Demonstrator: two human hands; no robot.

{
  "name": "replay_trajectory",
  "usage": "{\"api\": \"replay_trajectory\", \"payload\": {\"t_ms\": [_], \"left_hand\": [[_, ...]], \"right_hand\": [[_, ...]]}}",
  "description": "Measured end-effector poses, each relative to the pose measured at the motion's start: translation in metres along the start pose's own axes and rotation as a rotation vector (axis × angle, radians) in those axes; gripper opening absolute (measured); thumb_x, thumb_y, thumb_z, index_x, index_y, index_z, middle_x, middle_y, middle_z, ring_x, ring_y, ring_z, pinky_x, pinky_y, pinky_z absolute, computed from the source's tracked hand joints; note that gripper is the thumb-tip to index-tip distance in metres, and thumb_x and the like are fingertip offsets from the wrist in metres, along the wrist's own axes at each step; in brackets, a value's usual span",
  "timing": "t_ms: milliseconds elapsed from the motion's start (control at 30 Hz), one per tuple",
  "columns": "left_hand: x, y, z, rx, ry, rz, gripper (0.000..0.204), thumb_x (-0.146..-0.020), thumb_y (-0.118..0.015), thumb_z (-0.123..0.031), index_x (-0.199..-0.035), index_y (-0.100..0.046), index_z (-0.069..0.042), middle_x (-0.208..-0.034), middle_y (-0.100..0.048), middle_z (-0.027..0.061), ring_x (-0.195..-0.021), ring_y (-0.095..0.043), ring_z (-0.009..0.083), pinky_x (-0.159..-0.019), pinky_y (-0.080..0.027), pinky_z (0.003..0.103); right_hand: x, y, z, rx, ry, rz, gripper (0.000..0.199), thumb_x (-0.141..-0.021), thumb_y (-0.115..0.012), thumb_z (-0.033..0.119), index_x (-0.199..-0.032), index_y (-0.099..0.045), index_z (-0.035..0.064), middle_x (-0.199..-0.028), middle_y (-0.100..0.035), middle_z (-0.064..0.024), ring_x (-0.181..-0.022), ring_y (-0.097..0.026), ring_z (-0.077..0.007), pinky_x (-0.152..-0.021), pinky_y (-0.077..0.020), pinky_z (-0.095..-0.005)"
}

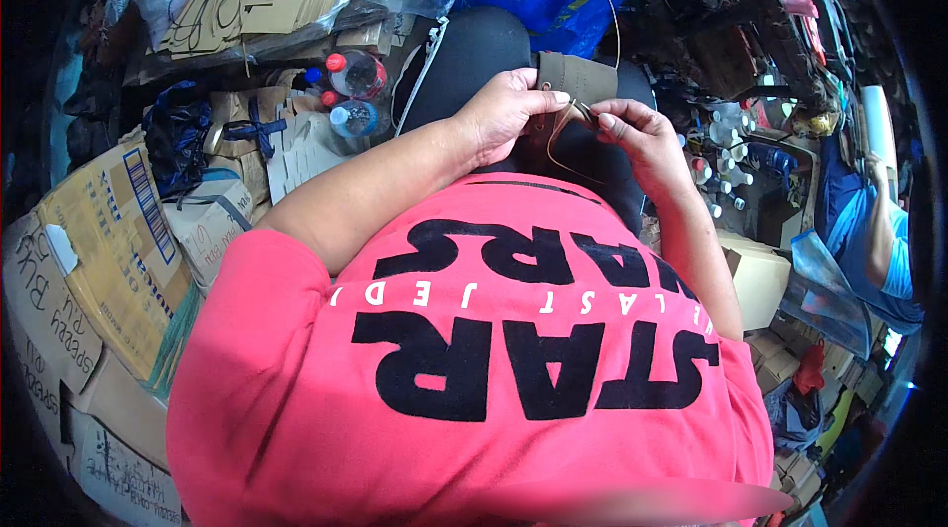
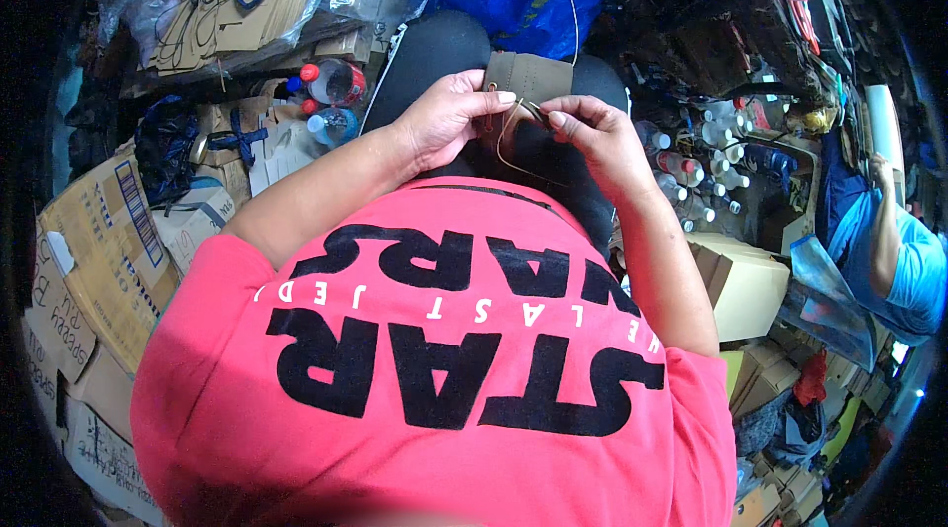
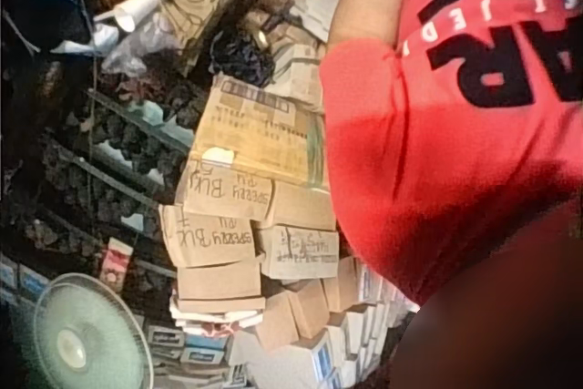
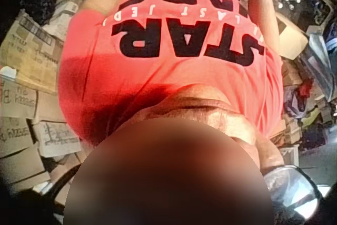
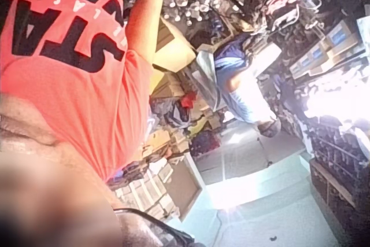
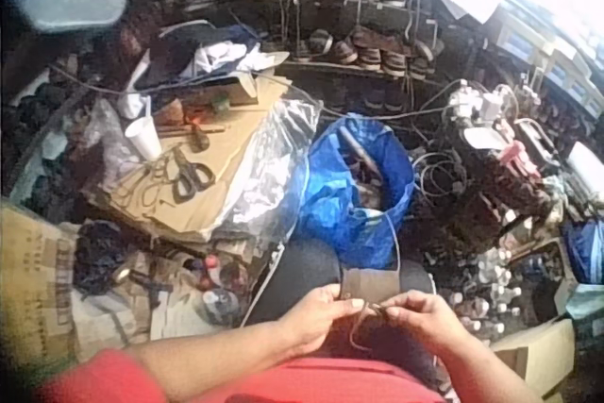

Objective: Stitching the leather components of a shoe by hand.

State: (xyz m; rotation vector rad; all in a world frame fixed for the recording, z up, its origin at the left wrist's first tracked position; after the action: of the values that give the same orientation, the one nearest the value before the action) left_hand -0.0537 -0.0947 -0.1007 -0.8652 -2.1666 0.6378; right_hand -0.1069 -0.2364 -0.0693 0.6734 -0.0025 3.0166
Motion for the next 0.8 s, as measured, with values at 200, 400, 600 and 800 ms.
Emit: {"api": "replay_trajectory", "payload": {"t_ms": [200,400,600,800], "left_hand": [[-0.004,0.001,0.006,0.072,0.013,0.025,0.019,-0.089,-0.058,-0.012,-0.107,-0.058,-0.004,-0.095,-0.066,0.0071,-0.079,-0.062,0.0127,-0.072,-0.049,0.027],[-0.002,0.001,0.002,0.044,-0.018,0.041,0.020,-0.090,-0.058,-0.012,-0.107,-0.058,-0.003,-0.095,-0.066,0.0069,-0.081,-0.062,0.0122,-0.073,-0.049,0.027],[-0.003,0.001,0.003,0.018,-0.016,0.045,0.019,-0.089,-0.058,-0.013,-0.105,-0.059,-0.003,-0.095,-0.066,0.0067,-0.082,-0.061,0.0125,-0.075,-0.049,0.028],[0.001,-0.004,0.001,-0.013,-0.003,0.082,0.019,-0.089,-0.058,-0.013,-0.106,-0.059,-0.004,-0.097,-0.065,0.0067,-0.085,-0.061,0.0133,-0.078,-0.048,0.030]], "right_hand": [[-0.001,0.000,-0.006,-0.040,0.005,0.013,0.022,-0.087,-0.064,0.013,-0.104,-0.065,-0.0007,-0.090,-0.065,-0.0017,-0.081,-0.055,-0.0081,-0.074,-0.0443,-0.0229],[0.006,0.000,0.017,0.327,0.168,-0.119,0.017,-0.086,-0.064,0.013,-0.097,-0.068,0.0008,-0.085,-0.065,-0.0045,-0.081,-0.058,-0.0115,-0.073,-0.0462,-0.0258],[0.012,0.000,0.028,0.456,0.193,-0.184,0.015,-0.084,-0.064,0.011,-0.096,-0.069,0.0040,-0.082,-0.063,-0.0074,-0.079,-0.060,-0.0152,-0.071,-0.0461,-0.0259],[0.005,-0.001,0.019,0.345,0.136,-0.145,0.014,-0.085,-0.063,0.009,-0.095,-0.067,-0.0007,-0.083,-0.063,-0.0048,-0.081,-0.059,-0.0113,-0.074,-0.0462,-0.0249]]}}
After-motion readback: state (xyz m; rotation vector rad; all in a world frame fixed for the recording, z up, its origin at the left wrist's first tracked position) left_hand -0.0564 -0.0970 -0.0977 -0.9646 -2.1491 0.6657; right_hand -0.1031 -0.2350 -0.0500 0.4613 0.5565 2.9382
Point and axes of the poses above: each hand's wrist, its own x-axis away from the middle knuckle, its own y-axis out of the back of the hand, z = x × y, the point moved 8 cm from there along -x, towards the middle knuckle
